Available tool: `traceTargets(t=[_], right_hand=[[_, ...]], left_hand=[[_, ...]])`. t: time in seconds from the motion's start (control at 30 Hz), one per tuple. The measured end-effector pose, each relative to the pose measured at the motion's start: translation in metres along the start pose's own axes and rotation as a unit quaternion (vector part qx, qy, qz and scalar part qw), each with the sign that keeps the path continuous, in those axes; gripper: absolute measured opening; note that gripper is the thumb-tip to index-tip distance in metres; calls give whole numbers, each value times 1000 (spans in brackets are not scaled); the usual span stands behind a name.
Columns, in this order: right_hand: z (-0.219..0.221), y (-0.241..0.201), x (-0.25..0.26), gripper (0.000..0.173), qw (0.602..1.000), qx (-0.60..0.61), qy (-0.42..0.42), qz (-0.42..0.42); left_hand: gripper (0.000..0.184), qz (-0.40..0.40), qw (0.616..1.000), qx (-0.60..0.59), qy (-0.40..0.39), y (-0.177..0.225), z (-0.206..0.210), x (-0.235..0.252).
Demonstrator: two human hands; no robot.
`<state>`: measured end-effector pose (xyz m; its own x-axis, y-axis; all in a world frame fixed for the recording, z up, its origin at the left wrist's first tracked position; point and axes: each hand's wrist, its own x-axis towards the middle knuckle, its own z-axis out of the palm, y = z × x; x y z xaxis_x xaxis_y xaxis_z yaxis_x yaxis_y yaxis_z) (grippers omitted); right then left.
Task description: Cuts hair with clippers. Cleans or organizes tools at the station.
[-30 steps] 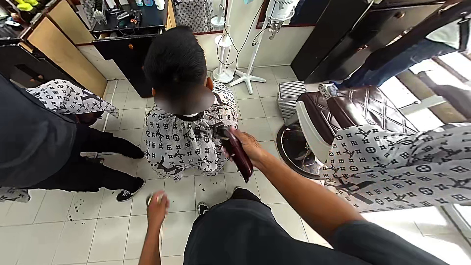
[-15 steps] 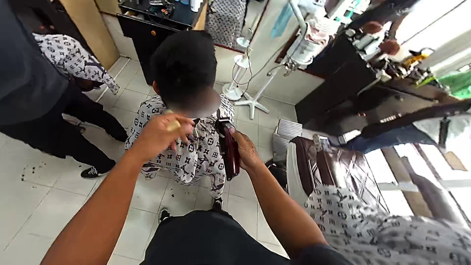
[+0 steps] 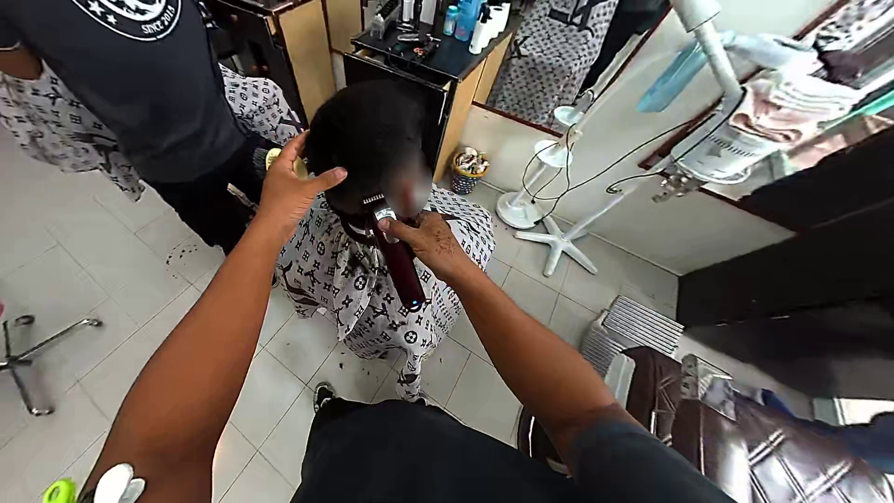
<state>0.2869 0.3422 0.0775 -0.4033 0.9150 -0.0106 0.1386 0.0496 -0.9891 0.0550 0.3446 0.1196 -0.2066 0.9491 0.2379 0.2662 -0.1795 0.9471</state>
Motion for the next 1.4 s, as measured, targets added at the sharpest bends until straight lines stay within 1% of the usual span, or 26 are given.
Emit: traceTargets(t=[0.1,0.23,0.37,0.43,0.53,0.6,0.67,0.7,0.77,0.83,0.9,0.97,1.0,1.07,1.13,1.17,1.23,1.3,1.4], right_hand=[[-4,1,1,33,999,4,-22,23],[-3,0,0,28,999,52,-10,0],[-6,1,-1,28,999,38,-11,26],[-4,-1,0,28,999,45,-2,12],[0,0,0,31,1000,12,8,-22],[-1,0,-2,32,1000,-20,10,4],[-2,0,-3,34,999,-18,4,35],[-1,-1,-3,33,999,-7,5,31],[4,-2,-2,31,1000,12,16,-9],[7,-1,-3,32,999,-12,24,-42],[5,3,-4,34,998,-55,24,-25],[3,5,-3,36,998,-64,19,16],[3,4,-2,36,998,-60,20,22],[9,0,-2,35,998,-52,35,-2],[14,-3,-4,39,996,-67,48,-34],[14,-4,-5,41,995,-83,50,-37],[11,-2,-6,41,993,-107,44,-10],[7,2,-4,41,994,-106,37,16],[15,-6,-4,42,993,-103,56,-8]], left_hand=[[79,-3,1000,4,2,0,2,-1],[79,-14,1000,4,-6,0,3,-1],[79,-24,1000,-1,-7,2,3,-2],[79,-25,1000,0,-6,2,3,-2],[78,-23,1000,1,-9,2,2,-2],[79,-22,1000,6,-10,2,1,-1],[79,-22,1000,5,-14,1,1,-1],[79,-20,1000,1,-14,0,1,-1],[78,-17,1000,-2,-15,-1,1,-1],[78,-16,1000,-4,-17,0,1,-1],[78,-20,1000,-7,-21,1,1,-2],[78,-19,1000,-10,-23,1,0,-2],[78,-18,1000,-8,-24,0,0,-1],[78,-18,1000,-3,-22,0,0,-1],[78,-18,1000,-2,-22,-1,1,-1],[78,-18,1000,-2,-21,0,1,-1],[79,-19,1000,0,-21,2,1,-2],[79,-18,1000,-1,-21,2,1,-3],[79,-19,1000,5,-22,0,0,-2]])
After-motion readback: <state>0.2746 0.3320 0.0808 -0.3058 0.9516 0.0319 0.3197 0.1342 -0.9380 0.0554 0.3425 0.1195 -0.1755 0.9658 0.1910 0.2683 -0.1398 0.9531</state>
